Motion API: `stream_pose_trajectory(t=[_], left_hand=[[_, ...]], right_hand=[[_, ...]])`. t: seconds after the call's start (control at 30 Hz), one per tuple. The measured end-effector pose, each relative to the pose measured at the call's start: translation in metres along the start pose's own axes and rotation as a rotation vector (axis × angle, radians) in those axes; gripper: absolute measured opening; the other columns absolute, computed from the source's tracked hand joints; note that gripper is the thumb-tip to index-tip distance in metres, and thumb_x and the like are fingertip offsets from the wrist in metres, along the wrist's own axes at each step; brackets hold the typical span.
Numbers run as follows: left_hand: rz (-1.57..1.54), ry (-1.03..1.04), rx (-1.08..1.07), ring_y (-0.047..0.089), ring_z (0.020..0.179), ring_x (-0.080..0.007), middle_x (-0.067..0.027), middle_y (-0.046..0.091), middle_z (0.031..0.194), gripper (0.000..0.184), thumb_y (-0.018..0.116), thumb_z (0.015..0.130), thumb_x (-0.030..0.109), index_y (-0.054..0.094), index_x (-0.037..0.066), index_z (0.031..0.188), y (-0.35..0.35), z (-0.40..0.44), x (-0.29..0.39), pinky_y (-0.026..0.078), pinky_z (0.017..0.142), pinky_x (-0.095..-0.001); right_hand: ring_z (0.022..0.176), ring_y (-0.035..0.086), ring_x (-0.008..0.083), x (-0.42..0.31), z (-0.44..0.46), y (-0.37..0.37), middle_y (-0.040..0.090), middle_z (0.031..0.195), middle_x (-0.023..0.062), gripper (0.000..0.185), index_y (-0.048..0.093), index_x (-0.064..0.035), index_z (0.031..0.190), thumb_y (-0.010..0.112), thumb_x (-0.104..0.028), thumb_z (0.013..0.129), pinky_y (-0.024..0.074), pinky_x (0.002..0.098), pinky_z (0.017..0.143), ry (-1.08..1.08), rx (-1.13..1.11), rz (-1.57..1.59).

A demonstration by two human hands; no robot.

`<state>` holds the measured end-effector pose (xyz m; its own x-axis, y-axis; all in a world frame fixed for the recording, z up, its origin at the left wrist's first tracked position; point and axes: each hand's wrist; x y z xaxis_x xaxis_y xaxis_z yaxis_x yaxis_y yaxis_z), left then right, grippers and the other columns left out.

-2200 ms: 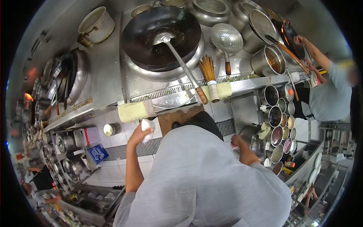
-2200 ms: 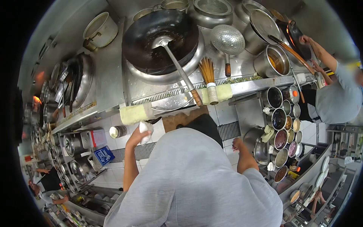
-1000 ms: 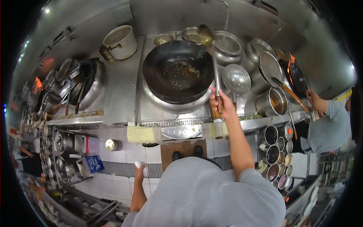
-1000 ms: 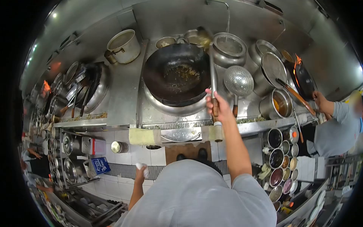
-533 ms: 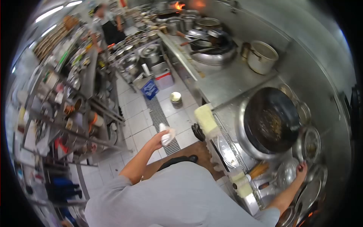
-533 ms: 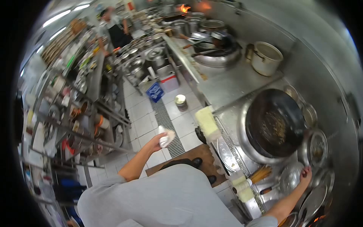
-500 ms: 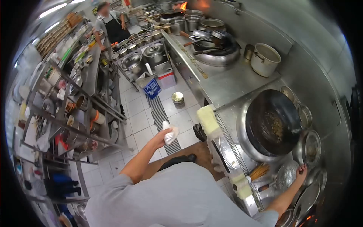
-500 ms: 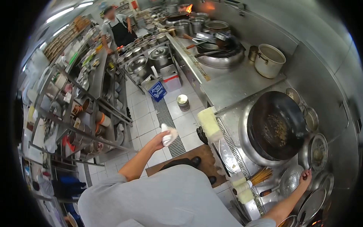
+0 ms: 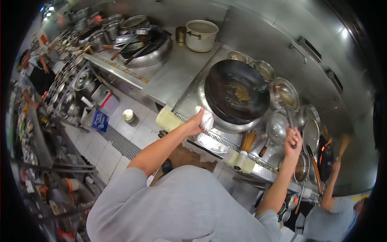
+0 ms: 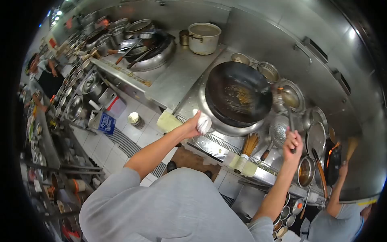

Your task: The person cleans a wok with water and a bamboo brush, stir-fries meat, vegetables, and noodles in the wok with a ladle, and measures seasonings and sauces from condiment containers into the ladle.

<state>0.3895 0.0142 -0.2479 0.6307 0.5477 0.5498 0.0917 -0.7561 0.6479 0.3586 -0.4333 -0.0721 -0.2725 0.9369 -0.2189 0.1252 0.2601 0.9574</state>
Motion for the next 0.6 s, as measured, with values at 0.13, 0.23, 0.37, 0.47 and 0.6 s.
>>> stream_pose_trajectory(t=[0.13,0.23,0.37,0.47,0.6], left_hand=[[-0.073,-0.076,0.074,0.063,0.092,-0.0267,-0.0065,0.063,0.102,0.047,0.048,0.096,0.054,0.053,0.012,0.115,0.058,0.082,0.006,0.049,0.071,-0.0562],[-0.081,0.316,0.569,0.065,0.079,-0.0282,-0.0125,0.062,0.096,0.042,0.069,0.079,0.007,0.048,0.004,0.114,0.046,0.189,-0.03,0.054,0.061,-0.045],[0.116,0.422,0.682,0.066,0.076,-0.0278,-0.0163,0.061,0.097,0.044,0.065,0.076,0.004,0.045,0.0,0.115,0.047,0.166,-0.018,0.055,0.06,-0.0424],[0.084,0.282,0.407,0.064,0.074,-0.0228,-0.0092,0.062,0.093,0.033,0.066,0.085,0.02,0.049,0.007,0.111,0.043,0.118,-0.002,0.053,0.056,-0.0392],[-0.026,0.058,-0.034,0.064,0.08,-0.018,-0.0044,0.065,0.096,0.029,0.059,0.095,0.035,0.056,0.01,0.109,0.021,0.041,0.025,0.053,0.065,-0.0351]], right_hand=[[0.048,0.046,0.0043,0.069,-0.029,0.013,0.047,0.078,0.0038,0.035,0.042,0.0161,0.119,0.044,-0.012,0.1,0.0338,0.0222,0.038,0.101,0.038,0.081],[0.048,0.045,0.0041,0.105,-0.038,0.007,0.047,0.08,0.0036,0.035,0.044,0.0158,0.119,0.043,-0.013,0.1,0.035,0.0227,0.039,0.115,0.03,0.114],[0.045,0.042,0.0045,0.121,-0.069,-0.015,0.048,0.074,0.0009,0.036,0.047,-0.0036,0.13,0.047,-0.025,0.101,0.0335,0.0223,0.036,0.072,0.257,-0.301],[0.045,0.051,0.0163,0.118,-0.096,-0.01,0.054,0.067,0.0038,0.037,0.044,-0.014,0.128,0.057,-0.025,0.095,0.0416,0.033,0.038,0.139,0.607,-1.638],[0.07,0.062,0.0422,0.029,-0.112,-0.058,0.065,0.081,0.0216,0.045,0.045,-0.0112,0.125,0.063,-0.017,0.084,0.0499,0.0519,0.062,-0.216,0.475,-2.98]])
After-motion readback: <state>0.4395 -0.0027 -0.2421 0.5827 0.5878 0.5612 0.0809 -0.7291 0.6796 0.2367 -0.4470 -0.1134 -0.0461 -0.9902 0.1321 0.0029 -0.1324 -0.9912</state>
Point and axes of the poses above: each hand's wrist, its own z-axis towards the middle knuckle, its own y-axis out of the palm, x = y × z
